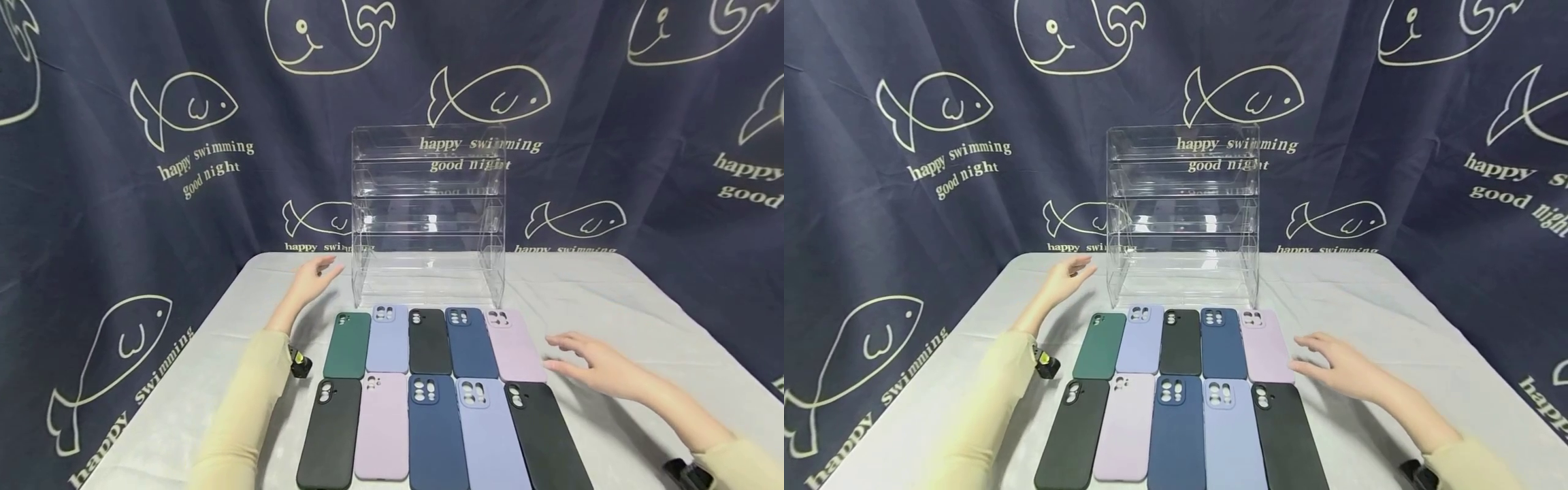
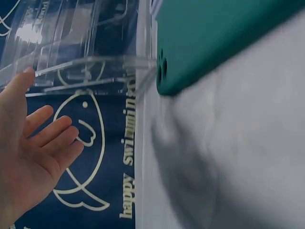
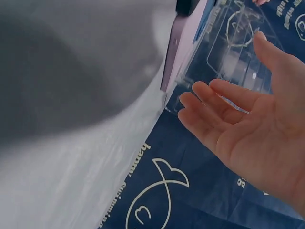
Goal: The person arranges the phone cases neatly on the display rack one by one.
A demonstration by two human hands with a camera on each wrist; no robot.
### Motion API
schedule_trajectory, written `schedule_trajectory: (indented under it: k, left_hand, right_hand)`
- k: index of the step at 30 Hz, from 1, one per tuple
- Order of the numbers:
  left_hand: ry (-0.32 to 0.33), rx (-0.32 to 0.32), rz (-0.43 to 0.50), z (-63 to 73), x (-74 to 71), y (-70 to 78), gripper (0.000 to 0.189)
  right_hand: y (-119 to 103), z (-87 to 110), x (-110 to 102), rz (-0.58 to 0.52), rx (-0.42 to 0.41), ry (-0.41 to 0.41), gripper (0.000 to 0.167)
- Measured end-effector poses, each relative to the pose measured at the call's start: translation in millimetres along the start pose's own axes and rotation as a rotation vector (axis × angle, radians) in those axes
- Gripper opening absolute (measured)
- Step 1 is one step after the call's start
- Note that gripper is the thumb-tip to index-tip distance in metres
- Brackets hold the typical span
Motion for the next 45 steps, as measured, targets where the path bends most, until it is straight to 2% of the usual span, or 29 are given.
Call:
schedule_trajectory:
  k: [5,8,12,15,21,27,31,34,41,45]
  left_hand:
    - [-0.025,0.009,0.103,-10.3,17.5,10.6,0.049]
    - [-0.032,0.002,0.136,-13.7,23.5,14.8,0.052]
    - [-0.038,-0.027,0.151,-15.3,28.5,14.7,0.055]
    - [-0.036,-0.048,0.174,-15.6,30.8,12.9,0.058]
    - [-0.007,-0.044,0.209,-15.4,30.4,9.4,0.058]
    - [-0.007,0.002,0.212,-14.4,31.8,9.7,0.053]
    - [-0.009,-0.008,0.262,-11.9,36.1,7.7,0.053]
    - [-0.009,-0.022,0.291,-9.9,38.7,5.5,0.054]
    - [-0.013,-0.04,0.295,-9.1,43.2,1.4,0.054]
    - [-0.017,-0.051,0.298,-11.3,44.1,1.3,0.054]
  right_hand:
    - [-2.7,12.3,4.5,-0.054,-0.041,0.014,0.033]
    - [-5.7,16.9,6.9,-0.107,-0.096,0.014,0.027]
    - [-7.9,20.0,12.2,-0.165,-0.141,-0.028,0.025]
    - [-7.9,21.3,17.0,-0.19,-0.14,-0.073,0.023]
    - [-7.2,21.7,25.8,-0.193,-0.09,-0.151,0.021]
    - [-4.2,22.5,27.8,-0.147,-0.02,-0.155,0.012]
    - [-2.7,25.5,28.4,-0.129,-0.028,-0.15,0.012]
    - [-1.3,26.9,31.2,-0.147,-0.032,-0.177,0.017]
    - [7.3,26.2,40.0,-0.203,0.081,-0.319,0.026]
    - [8.9,25.6,41.2,-0.298,0.128,-0.389,0.028]
Point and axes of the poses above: each hand's wrist, its own z-axis away from the middle knuckle, its own x-axis out of the palm, y = z × x, the point moved 8 cm from there along -z, towards the middle knuckle, and after that the axes turned 15 degrees about x, right-handed, at the moved point
